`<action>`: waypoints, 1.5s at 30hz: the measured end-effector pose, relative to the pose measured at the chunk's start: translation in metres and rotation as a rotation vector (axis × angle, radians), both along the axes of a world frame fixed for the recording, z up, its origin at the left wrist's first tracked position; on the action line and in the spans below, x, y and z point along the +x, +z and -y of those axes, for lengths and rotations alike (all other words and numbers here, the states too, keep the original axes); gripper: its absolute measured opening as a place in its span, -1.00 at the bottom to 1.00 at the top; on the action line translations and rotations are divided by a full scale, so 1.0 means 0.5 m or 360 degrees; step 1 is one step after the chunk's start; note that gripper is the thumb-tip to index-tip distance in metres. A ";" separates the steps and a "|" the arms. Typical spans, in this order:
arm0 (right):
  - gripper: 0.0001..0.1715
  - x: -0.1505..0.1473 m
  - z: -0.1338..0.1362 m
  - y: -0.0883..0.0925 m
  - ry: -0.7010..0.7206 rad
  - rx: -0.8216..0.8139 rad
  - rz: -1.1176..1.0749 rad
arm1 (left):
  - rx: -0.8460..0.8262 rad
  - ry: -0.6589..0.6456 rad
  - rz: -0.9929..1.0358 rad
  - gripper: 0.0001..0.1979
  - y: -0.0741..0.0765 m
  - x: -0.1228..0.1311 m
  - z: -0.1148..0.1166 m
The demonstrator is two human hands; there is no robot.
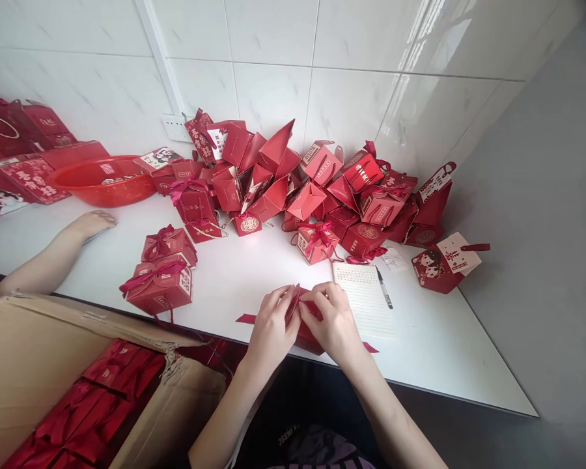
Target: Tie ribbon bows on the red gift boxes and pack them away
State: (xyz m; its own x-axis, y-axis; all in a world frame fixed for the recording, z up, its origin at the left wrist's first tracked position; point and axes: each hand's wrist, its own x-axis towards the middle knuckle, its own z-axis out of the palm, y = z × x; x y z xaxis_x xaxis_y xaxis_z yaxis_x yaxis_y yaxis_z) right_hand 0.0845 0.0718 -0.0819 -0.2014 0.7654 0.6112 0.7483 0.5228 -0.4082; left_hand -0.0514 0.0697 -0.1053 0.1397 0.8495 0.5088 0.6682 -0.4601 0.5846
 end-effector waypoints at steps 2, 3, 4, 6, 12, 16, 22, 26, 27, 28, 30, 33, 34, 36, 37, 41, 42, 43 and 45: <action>-0.85 -0.001 0.001 0.000 -0.0018 -0.0003 0.0020 | 0.0015 0.0006 -0.0042 -0.65 -0.002 0.002 -0.002; -0.85 -0.001 0.001 0.000 -0.0026 -0.0015 0.0028 | 0.0022 0.0010 -0.0062 -0.65 -0.004 0.003 -0.003; -0.85 -0.001 0.000 -0.001 -0.0032 -0.0033 0.0034 | 0.0031 0.0015 -0.0081 -0.64 -0.005 0.004 -0.003; -0.85 0.000 -0.001 -0.002 -0.0037 -0.0074 0.0036 | 0.0053 0.0024 -0.0113 -0.64 -0.008 0.005 -0.003; -0.87 -0.004 -0.003 -0.001 -0.0047 -0.0078 0.0022 | 0.0127 0.0065 -0.0219 -0.64 -0.015 0.008 0.000; -0.86 -0.009 -0.007 -0.006 -0.0061 -0.0072 0.0039 | 0.0137 0.0103 -0.0298 -0.63 -0.019 0.011 0.003; -0.84 -0.013 -0.014 -0.013 -0.0049 -0.0071 0.0070 | 0.0137 0.0109 -0.0329 -0.60 -0.024 0.014 0.004; -0.81 -0.012 -0.015 -0.014 -0.0117 0.0013 0.0055 | 0.0139 0.0115 -0.0363 -0.61 -0.023 0.016 0.006; -0.81 -0.011 -0.015 -0.013 -0.0136 0.0033 0.0028 | 0.0143 0.0111 -0.0372 -0.61 -0.021 0.016 0.006; -0.82 -0.010 -0.015 -0.012 -0.0152 0.0049 -0.0009 | 0.0146 0.0109 -0.0378 -0.62 -0.020 0.017 0.007; -0.84 -0.003 -0.017 -0.010 -0.0167 0.0068 -0.0110 | 0.0152 0.0109 -0.0386 -0.61 -0.018 0.018 0.007; -0.86 0.022 -0.021 -0.006 -0.0168 0.0086 -0.0286 | 0.0150 0.0103 -0.0384 -0.61 -0.016 0.018 0.007; -0.86 0.037 -0.023 -0.005 -0.0185 0.0090 -0.0329 | 0.0145 0.0095 -0.0377 -0.61 -0.015 0.018 0.007; -0.87 0.078 -0.026 -0.006 -0.0293 0.0065 -0.0370 | 0.0126 0.0082 -0.0358 -0.63 -0.013 0.017 0.008; -0.88 0.104 -0.027 -0.008 -0.0396 0.0028 -0.0380 | 0.0112 0.0079 -0.0346 -0.64 -0.012 0.017 0.008; -0.83 0.232 -0.016 -0.024 -0.0962 -0.0183 -0.0314 | 0.0026 0.0072 -0.0261 -0.65 -0.004 0.017 0.011; -0.82 0.266 -0.007 -0.030 -0.1097 -0.0219 -0.0250 | 0.0000 0.0064 -0.0235 -0.65 -0.002 0.017 0.011; -0.80 0.299 0.004 -0.037 -0.1224 -0.0237 -0.0183 | -0.0024 0.0057 -0.0209 -0.65 -0.001 0.018 0.011; -0.79 0.362 0.030 -0.057 -0.1381 -0.0291 -0.0062 | -0.0056 0.0050 -0.0164 -0.64 0.001 0.019 0.011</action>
State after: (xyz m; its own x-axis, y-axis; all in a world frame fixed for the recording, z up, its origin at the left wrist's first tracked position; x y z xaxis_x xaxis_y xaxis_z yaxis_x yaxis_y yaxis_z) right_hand 0.2652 0.0570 -0.1105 0.5137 0.7249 0.4589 0.8346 -0.2982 -0.4632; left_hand -0.0417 0.0642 -0.1049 0.1626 0.8714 0.4629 0.7394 -0.4183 0.5276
